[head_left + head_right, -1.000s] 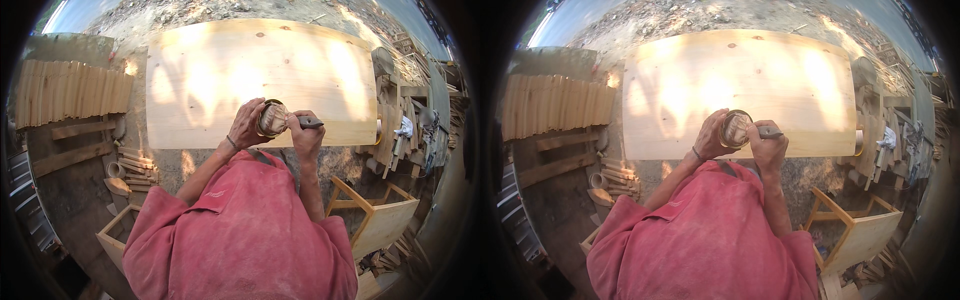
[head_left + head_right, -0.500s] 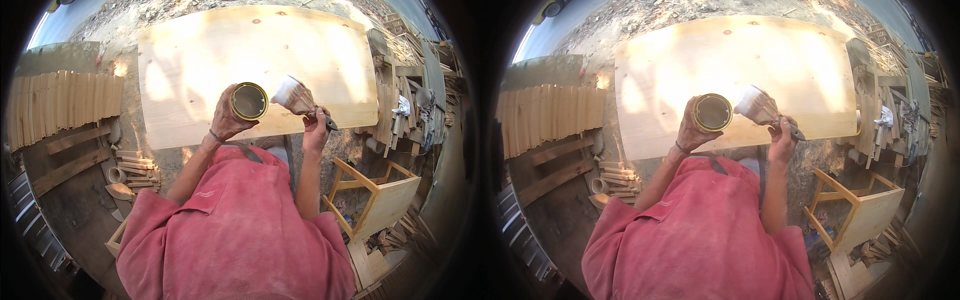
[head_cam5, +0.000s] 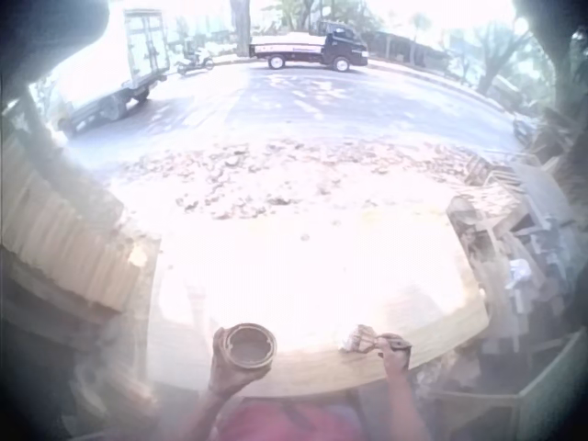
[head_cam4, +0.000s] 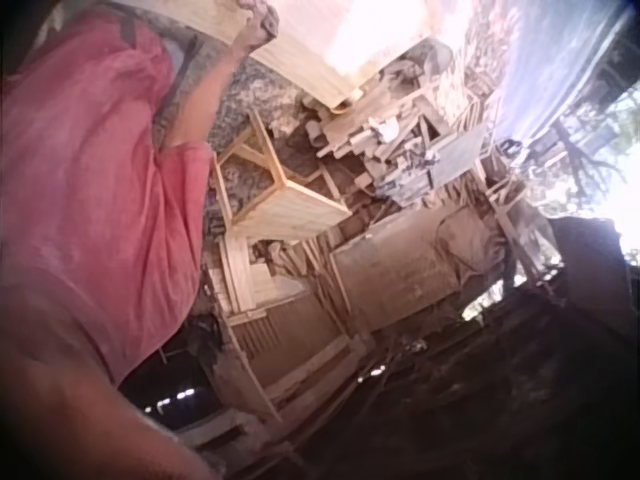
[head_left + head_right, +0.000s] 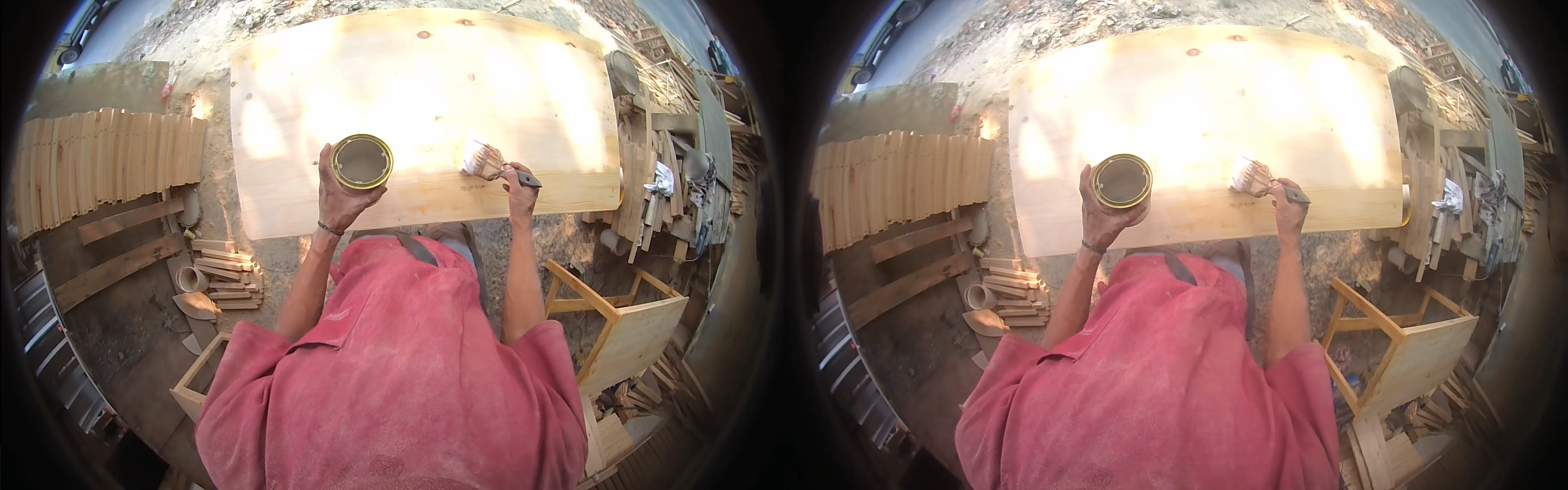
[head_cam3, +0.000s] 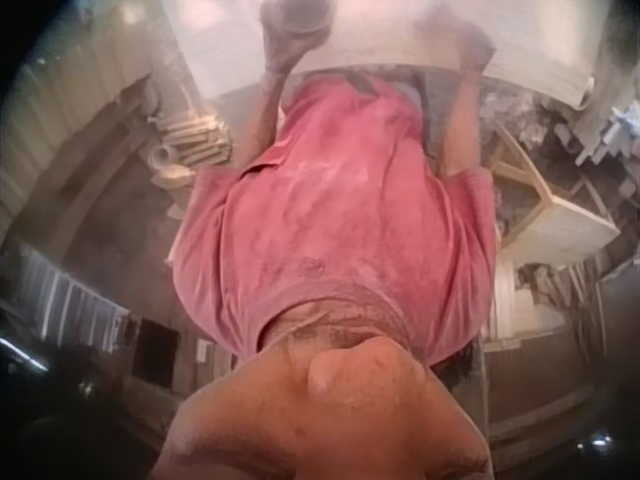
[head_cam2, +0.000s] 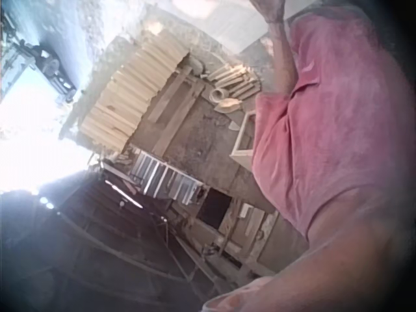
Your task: The person applies a liquid coating to a wooden board using a brush while holding a can. They repeatedly dip the brush into the can and spread the liquid across the flat surface of the board until several areas are covered.
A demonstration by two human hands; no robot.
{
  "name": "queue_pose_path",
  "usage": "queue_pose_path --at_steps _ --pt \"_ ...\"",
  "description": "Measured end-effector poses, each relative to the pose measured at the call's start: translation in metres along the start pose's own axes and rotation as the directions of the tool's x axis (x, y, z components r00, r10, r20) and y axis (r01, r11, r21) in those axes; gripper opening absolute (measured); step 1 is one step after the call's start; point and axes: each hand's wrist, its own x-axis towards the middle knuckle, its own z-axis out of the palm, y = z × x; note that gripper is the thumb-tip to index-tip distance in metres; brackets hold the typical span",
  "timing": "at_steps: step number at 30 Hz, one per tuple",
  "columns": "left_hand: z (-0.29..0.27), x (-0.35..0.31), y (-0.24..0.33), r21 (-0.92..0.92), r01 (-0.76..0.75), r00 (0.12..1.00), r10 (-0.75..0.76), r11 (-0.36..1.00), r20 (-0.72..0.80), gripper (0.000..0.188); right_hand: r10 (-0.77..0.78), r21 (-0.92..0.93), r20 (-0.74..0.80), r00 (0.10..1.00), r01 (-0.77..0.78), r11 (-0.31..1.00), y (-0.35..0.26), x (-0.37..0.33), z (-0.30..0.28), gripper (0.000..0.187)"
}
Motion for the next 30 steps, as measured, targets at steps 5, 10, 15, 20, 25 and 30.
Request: queue_pose_path --at_steps 5,10,15,20,25,30 --pt "0.002 -0.004 0.003 0.004 0.055 0.998 -0.055 0.998 -0.009 0.132 0.015 0.126 0.045 0.999 -0.021 0.992 -0.019 -0.005 0.0 0.027" --pt "0.012 0.002 0.015 0.064 0.029 1.0 -0.029 0.998 0.007 0.129 0.001 0.083 0.254 0.967 -0.023 0.996 -0.004 -0.014 0.04 0.025" --pt "0.023 0.007 0.036 0.032 0.013 1.0 -0.013 0.999 0.003 0.126 -0.028 0.059 0.183 0.983 0.018 0.998 0.001 0.019 -0.004 0.021" --pt "0.04 0.009 0.041 0.023 0.02 1.0 -0.02 1.0 0.01 0.125 -0.034 0.016 0.064 0.997 0.033 0.999 0.003 0.075 -0.104 0.026" --pt "0.063 0.015 0.057 0.035 0.044 0.999 -0.045 0.998 0.022 0.127 0.017 -0.028 0.041 0.999 -0.016 0.999 0.002 0.127 -0.185 0.031" --pt "0.095 0.019 0.074 0.003 0.092 0.996 -0.092 0.996 -0.002 0.126 -0.001 -0.087 -0.039 0.999 -0.003 0.996 0.008 0.175 -0.261 0.033"
